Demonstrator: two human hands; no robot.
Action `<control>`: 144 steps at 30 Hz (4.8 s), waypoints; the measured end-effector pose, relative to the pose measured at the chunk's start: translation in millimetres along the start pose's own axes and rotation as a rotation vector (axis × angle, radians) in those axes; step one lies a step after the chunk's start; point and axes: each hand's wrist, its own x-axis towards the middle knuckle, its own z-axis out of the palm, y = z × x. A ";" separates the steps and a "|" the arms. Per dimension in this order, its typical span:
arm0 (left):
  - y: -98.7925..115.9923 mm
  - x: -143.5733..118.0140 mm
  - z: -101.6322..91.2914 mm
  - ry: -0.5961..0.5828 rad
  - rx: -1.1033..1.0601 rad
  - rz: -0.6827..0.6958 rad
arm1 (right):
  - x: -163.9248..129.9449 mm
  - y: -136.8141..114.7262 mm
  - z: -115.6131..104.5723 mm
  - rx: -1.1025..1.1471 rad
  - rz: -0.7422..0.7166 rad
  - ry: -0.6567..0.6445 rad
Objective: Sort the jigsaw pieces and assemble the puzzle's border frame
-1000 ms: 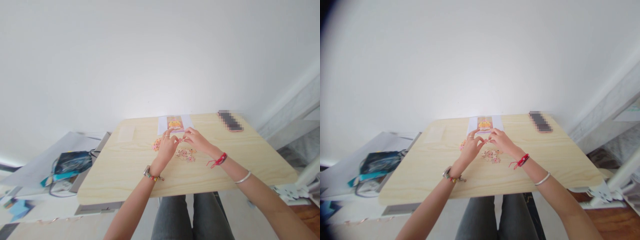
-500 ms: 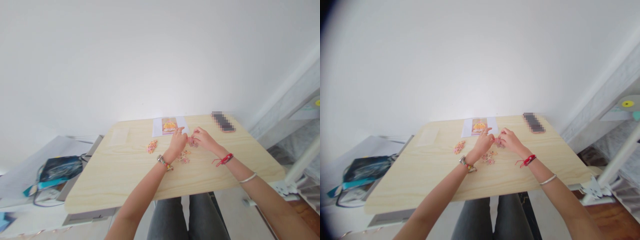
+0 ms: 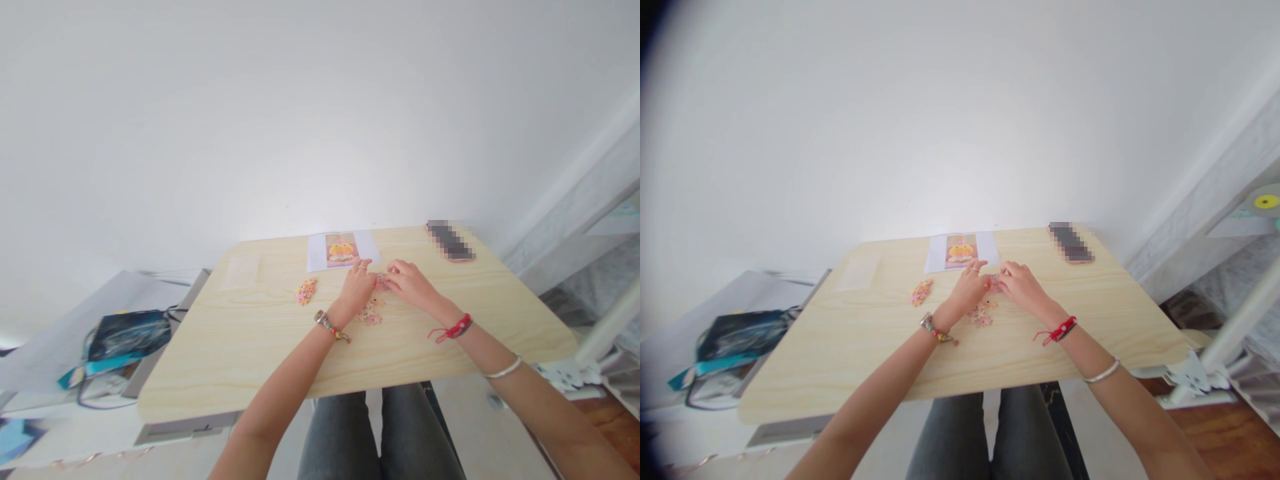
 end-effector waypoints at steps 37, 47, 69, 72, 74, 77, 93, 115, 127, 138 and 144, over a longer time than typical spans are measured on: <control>-32.2 -67.2 -32.3 0.138 -0.133 -0.269 | 47.4 -56.9 25.3 0.482 0.275 -0.049; -18.2 -53.3 -45.9 0.349 -0.066 -0.188 | 44.5 -58.0 14.4 0.656 0.472 -0.007; 27.9 -15.2 -24.9 0.022 -0.152 -0.145 | -36.2 4.5 -1.9 0.157 0.206 0.012; 31.2 -11.9 -22.6 -0.010 -0.116 -0.145 | -45.2 11.6 2.7 0.128 0.231 0.001; 33.6 -9.8 -18.8 -0.033 -0.093 -0.119 | -47.2 12.1 6.8 0.126 0.248 0.002; 38.9 -6.2 -12.6 -0.066 -0.088 -0.073 | -47.5 10.1 12.4 0.137 0.267 0.010; -28.6 -76.3 -39.8 0.078 -0.105 -0.274 | 4.1 -47.1 1.5 0.247 0.055 -0.083; -13.8 -72.4 -37.1 0.047 -0.243 -0.257 | 7.7 -56.9 13.6 0.043 0.043 -0.151; -12.1 -52.3 -47.5 0.005 -0.451 -0.246 | 0.7 -68.1 1.6 0.109 0.024 0.167; -16.2 -61.1 -46.8 0.238 -0.393 -0.065 | -1.3 -50.8 2.3 0.410 0.030 0.211; -12.3 -62.7 -43.7 0.334 -0.346 -0.001 | -2.2 -53.4 -1.2 0.316 0.013 0.265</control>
